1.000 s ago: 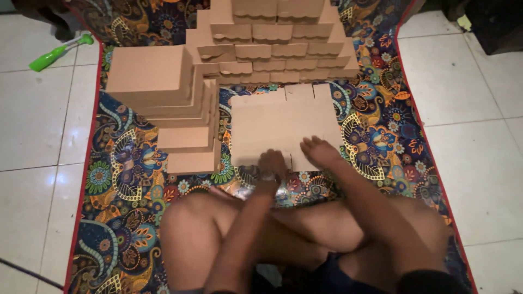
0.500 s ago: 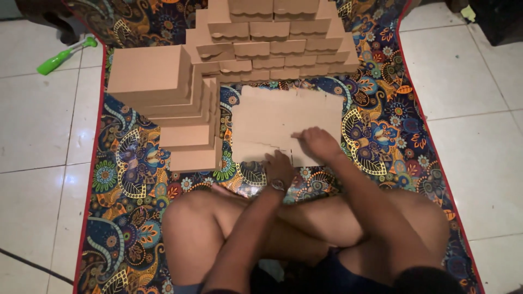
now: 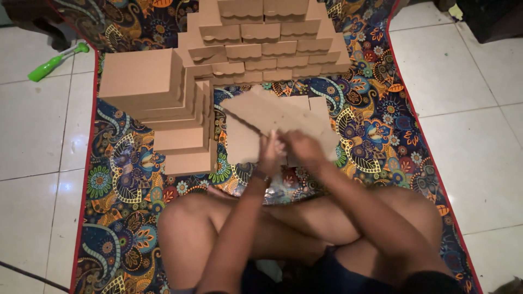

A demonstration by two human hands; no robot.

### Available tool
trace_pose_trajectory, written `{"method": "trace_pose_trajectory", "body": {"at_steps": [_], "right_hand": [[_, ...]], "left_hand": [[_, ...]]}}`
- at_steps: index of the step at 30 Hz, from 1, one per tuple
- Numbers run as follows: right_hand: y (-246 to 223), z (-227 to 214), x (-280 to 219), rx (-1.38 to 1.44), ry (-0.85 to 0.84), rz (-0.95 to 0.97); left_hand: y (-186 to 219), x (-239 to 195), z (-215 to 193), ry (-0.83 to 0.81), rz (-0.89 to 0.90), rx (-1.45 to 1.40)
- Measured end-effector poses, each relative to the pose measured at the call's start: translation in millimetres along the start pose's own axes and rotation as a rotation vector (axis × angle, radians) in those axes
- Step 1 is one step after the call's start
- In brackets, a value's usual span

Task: The person sits on a patterned rug and folds flat cardboard pieces into small boxes by hand. They fold the side flaps, tuck the tabs into slots, and then place the finished boxes onto a growing stack to the left.

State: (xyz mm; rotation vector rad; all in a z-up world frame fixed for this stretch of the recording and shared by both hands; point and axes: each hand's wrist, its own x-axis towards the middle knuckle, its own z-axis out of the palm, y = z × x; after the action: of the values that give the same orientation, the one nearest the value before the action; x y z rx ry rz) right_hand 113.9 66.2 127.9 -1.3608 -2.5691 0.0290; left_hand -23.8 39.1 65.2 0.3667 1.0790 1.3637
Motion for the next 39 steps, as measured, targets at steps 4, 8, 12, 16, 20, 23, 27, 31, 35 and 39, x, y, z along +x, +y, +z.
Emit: {"method": "trace_pose_trajectory", "body": {"at_steps": [4,8,12,16,20,23,27,31,35,39], "right_hand": [[-47.9,-12.7,-23.3,0.737,-0.044,0.135],[13.0,3.0,7.7,0.424,-0.272,0.299],[60.5,-0.8,4.1,0.112,-0.162,0.426],[122.4,57.4,-5.1,0.633,-0.476,0.706],[115.1,27.9,7.8,1.164,-0.239,0.872],[90.6,-22.1,13.2,1.272,-0.279,0.718],[140.0,64.7,7.7,0.872,-0.285,0.675],[92.9,33.7,-2.8,0.506,-0.450,0.581],[53.2,-2.8,3.8,0.783,-0.513,0.635],[42.6,17.1,5.3,1.061,-0.471,0.686]], "left_hand": [[-15.0,11.1,-38.4,0.298,0.001,0.055],[5.1,-16.4,-34.1,0.364,-0.033,0.119],[25.2,-14.4,-31.4,0.302,-0.150,-0.023],[47.7,-17.6,-41.2,0.212,-0.299,-0.117],[109.1,-55.3,-8.5,0.165,-0.176,0.271],[127.1,-73.2,14.7,0.108,-0.052,0.267],[55.2,1.2,-45.1,0.144,-0.058,0.271],[78.5,-34.3,-25.6,0.223,-0.146,0.626],[16.7,27.3,-71.1,0.156,-0.142,0.601],[-57.1,72.2,-114.3,-0.299,0.511,1.554]]}}
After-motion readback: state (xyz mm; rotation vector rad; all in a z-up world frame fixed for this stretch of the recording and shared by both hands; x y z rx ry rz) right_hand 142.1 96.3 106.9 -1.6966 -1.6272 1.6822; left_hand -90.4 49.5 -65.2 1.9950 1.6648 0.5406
